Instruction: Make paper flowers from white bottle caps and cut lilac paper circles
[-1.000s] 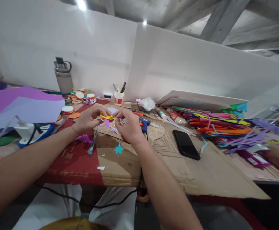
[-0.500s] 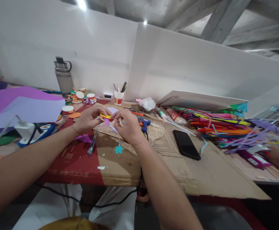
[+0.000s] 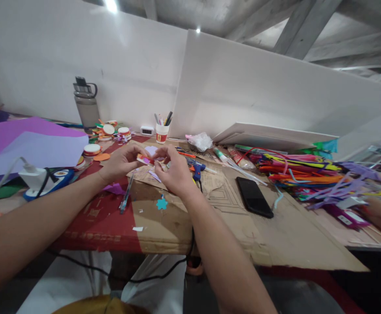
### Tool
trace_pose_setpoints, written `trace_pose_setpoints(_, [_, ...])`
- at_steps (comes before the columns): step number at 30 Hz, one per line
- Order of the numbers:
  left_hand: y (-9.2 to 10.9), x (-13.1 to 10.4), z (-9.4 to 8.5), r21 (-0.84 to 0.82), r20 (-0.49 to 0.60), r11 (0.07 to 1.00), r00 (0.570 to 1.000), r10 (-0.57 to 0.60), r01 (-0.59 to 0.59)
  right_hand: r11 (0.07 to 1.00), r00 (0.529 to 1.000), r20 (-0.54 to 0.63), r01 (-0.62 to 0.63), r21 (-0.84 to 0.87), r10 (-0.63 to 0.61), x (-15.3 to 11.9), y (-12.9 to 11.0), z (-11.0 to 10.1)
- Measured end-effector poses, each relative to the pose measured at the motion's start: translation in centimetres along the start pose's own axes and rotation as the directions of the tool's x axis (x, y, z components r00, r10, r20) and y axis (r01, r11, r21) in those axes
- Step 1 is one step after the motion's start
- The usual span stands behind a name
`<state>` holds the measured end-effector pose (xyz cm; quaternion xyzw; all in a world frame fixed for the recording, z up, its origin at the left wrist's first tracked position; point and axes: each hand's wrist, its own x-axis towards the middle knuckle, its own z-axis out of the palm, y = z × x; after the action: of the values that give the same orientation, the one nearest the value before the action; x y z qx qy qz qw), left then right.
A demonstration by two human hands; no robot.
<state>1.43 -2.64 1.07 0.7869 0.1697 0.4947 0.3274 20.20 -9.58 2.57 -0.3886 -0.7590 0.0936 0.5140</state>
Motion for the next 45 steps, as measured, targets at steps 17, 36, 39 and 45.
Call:
trace_pose_setpoints(17, [0.4,-0.2,0.6,-0.234,0.146,0.913,0.940,-0.308,0.335,0.912,0.936,0.040,-0.350,0.213,0.350,0.6,1.4,0.3])
trace_pose_setpoints(36, [0.9,-0.2,1.0,-0.295,0.120,0.848,0.898,-0.423,0.439,0.824,0.884,0.028,-0.446,0.349,0.467,0.4,2.3,1.1])
trace_pose_setpoints(39, [0.8,-0.2,1.0,-0.305,0.108,0.846,0.899,-0.425,0.437,0.802,0.879,0.049,-0.454,0.388,0.474,0.4,2.4,1.2])
trace_pose_setpoints(45, [1.0,-0.3,1.2,-0.313,0.090,0.829,0.883,-0.461,0.464,0.744,0.860,0.067,-0.475,0.469,0.506,0.4,2.6,1.4])
